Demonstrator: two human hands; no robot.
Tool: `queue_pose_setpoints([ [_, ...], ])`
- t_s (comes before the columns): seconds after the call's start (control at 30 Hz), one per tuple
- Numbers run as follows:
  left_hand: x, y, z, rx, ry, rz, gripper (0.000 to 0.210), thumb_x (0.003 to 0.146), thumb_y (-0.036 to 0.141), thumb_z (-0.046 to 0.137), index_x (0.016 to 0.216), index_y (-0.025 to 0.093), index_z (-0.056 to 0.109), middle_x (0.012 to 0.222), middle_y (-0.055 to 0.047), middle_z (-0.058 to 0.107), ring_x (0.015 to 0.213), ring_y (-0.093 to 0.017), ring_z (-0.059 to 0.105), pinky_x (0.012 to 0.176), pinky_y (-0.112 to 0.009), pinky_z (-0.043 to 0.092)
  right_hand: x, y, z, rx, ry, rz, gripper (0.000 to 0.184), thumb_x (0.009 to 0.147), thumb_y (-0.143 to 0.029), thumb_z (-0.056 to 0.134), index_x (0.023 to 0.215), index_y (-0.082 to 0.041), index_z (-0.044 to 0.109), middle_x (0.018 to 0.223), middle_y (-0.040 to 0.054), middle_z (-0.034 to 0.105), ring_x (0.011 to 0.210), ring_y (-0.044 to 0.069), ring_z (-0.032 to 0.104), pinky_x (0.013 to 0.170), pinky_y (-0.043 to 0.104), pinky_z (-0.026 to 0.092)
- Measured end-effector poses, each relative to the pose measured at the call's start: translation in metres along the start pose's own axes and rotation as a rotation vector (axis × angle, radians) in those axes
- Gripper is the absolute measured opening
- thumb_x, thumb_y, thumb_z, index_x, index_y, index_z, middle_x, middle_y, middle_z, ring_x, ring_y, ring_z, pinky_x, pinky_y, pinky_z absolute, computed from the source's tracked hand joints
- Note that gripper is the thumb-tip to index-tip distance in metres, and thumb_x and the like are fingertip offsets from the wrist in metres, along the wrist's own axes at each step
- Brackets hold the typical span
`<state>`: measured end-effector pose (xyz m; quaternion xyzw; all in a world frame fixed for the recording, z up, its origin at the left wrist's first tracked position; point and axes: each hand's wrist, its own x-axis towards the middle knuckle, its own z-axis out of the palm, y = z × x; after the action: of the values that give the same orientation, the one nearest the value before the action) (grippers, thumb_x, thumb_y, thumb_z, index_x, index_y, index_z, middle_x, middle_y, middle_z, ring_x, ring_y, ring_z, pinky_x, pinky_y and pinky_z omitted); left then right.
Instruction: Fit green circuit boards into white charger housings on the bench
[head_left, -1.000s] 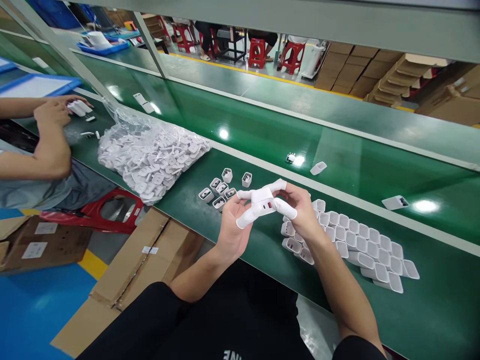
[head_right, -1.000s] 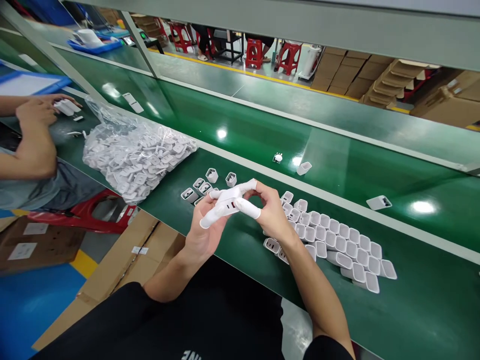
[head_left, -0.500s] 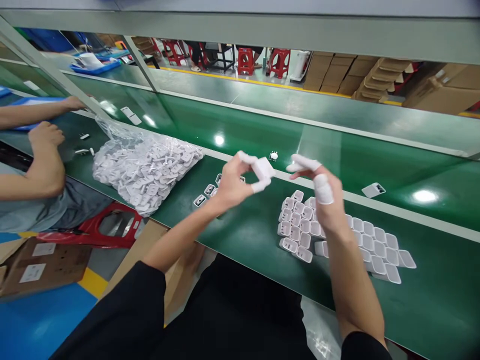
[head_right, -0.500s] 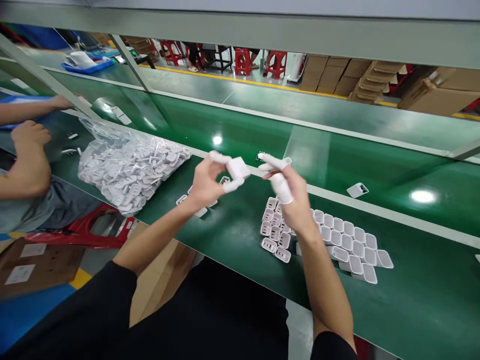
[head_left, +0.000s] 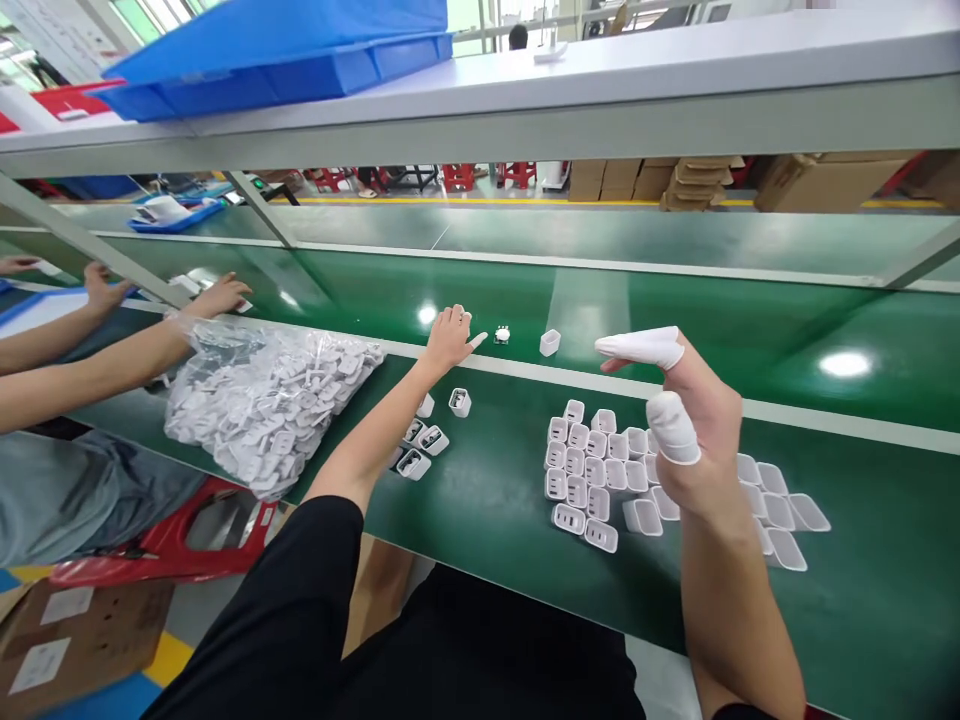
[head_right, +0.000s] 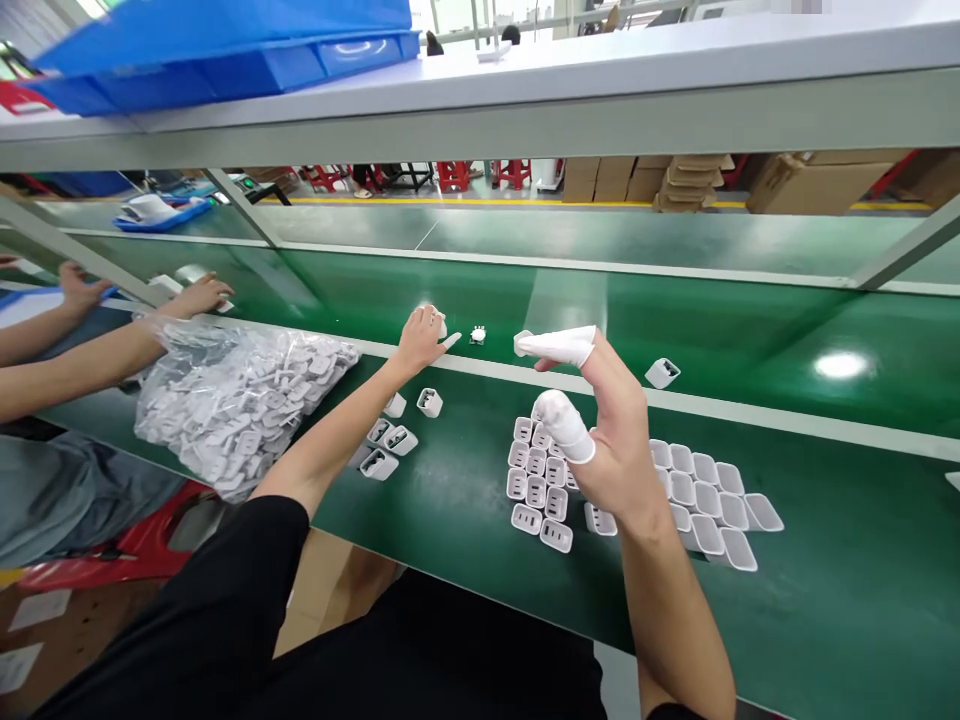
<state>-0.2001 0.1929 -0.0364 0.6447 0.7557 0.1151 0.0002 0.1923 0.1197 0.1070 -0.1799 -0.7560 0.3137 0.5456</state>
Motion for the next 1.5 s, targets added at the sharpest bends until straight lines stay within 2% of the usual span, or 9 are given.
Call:
queue_pose_setpoints([
  [0.1,0.013,0.013,0.008,-0.004,-0.051,-0.021,0.043,0.105,0.041,0.069,0.139,0.015,0.064,0.157,-0.028,0.061,0.152,-0.046,0.057,0.125,-0.054,0.045,0.003,-0.002,-0.004,0.029,0.028,-0.003,0.042,0.113,-0.062,0.06,0.136,-0.035,0.083,0.116,0.0065,0.079,0.102,0.031,0.071,0.096,0.055,0.056],
  [0.2,0.029,0.027,0.02,-0.026,-0.129,-0.12,0.047,0.1,0.05,0.076,0.13,0.015,0.067,0.137,-0.024,0.072,0.129,-0.042,0.072,0.11,-0.05,0.055,0.004,-0.003,-0.006,0.049,0.072,-0.001,0.04,0.113,-0.061,0.061,0.134,-0.036,0.085,0.112,0.007,0.078,0.1,0.032,0.07,0.093,0.056,0.054],
  [0.33,0.04,0.036,0.029,-0.076,-0.15,-0.214,0.036,0.093,0.041,0.083,0.114,0.015,0.069,0.127,-0.023,0.073,0.115,-0.039,0.076,0.098,-0.044,0.057,0.004,-0.006,-0.011,0.033,0.098,-0.016,0.038,0.111,-0.059,0.064,0.133,-0.037,0.085,0.11,0.0078,0.078,0.098,0.033,0.07,0.089,0.058,0.054],
  [0.6,0.036,0.066,0.009,-0.256,0.007,-0.117,0.021,0.099,0.034,0.076,0.108,0.023,0.061,0.123,-0.012,0.073,0.107,-0.026,0.071,0.091,-0.036,0.052,0.002,-0.012,-0.019,0.032,0.161,-0.051,0.033,0.109,-0.053,0.069,0.131,-0.035,0.087,0.109,0.0085,0.079,0.097,0.031,0.07,0.087,0.056,0.055],
  [0.77,0.025,0.09,0.014,-0.297,-0.03,-0.106,0.025,0.093,0.023,0.081,0.095,0.023,0.056,0.115,-0.012,0.073,0.101,-0.027,0.07,0.086,-0.036,0.05,0.001,-0.015,-0.021,0.023,0.182,-0.067,0.031,0.109,-0.052,0.07,0.127,-0.034,0.088,0.109,0.0088,0.079,0.095,0.03,0.07,0.085,0.054,0.055],
  [0.97,0.018,0.089,0.017,-0.327,-0.034,-0.164,0.028,0.094,0.023,0.082,0.101,0.023,0.055,0.116,-0.015,0.075,0.105,-0.03,0.072,0.085,-0.037,0.049,-0.001,-0.021,-0.027,-0.003,0.204,-0.086,0.033,0.109,-0.056,0.067,0.124,-0.035,0.088,0.107,0.0092,0.079,0.095,0.033,0.071,0.083,0.056,0.056],
  [1.13,0.014,0.086,0.0,-0.36,-0.028,-0.169,0.027,0.091,0.016,0.08,0.099,0.023,0.055,0.108,-0.013,0.077,0.097,-0.029,0.073,0.08,-0.036,0.049,-0.002,-0.02,-0.03,-0.007,0.172,-0.086,0.031,0.11,-0.052,0.068,0.128,-0.034,0.085,0.109,0.0078,0.079,0.096,0.032,0.073,0.086,0.055,0.056],
  [1.3,-0.015,0.111,-0.033,-0.427,-0.02,-0.023,0.025,0.088,0.02,0.082,0.101,0.023,0.061,0.105,-0.006,0.079,0.091,-0.023,0.072,0.08,-0.034,0.051,0.002,0.002,-0.022,-0.294,-0.084,-0.053,0.019,0.109,-0.031,0.069,0.126,-0.032,0.077,0.113,0.0062,0.078,0.101,0.029,0.071,0.091,0.051,0.054],
  [1.5,-0.096,0.145,-0.084,-0.522,0.11,0.37,0.027,0.078,0.018,0.082,0.092,0.025,0.06,0.087,0.003,0.067,0.076,-0.017,0.058,0.069,-0.032,0.043,-0.001,0.032,0.008,-0.478,-0.508,0.012,0.023,0.101,-0.011,0.063,0.119,-0.026,0.066,0.129,0.0126,0.071,0.118,0.036,0.067,0.094,0.052,0.056],
])
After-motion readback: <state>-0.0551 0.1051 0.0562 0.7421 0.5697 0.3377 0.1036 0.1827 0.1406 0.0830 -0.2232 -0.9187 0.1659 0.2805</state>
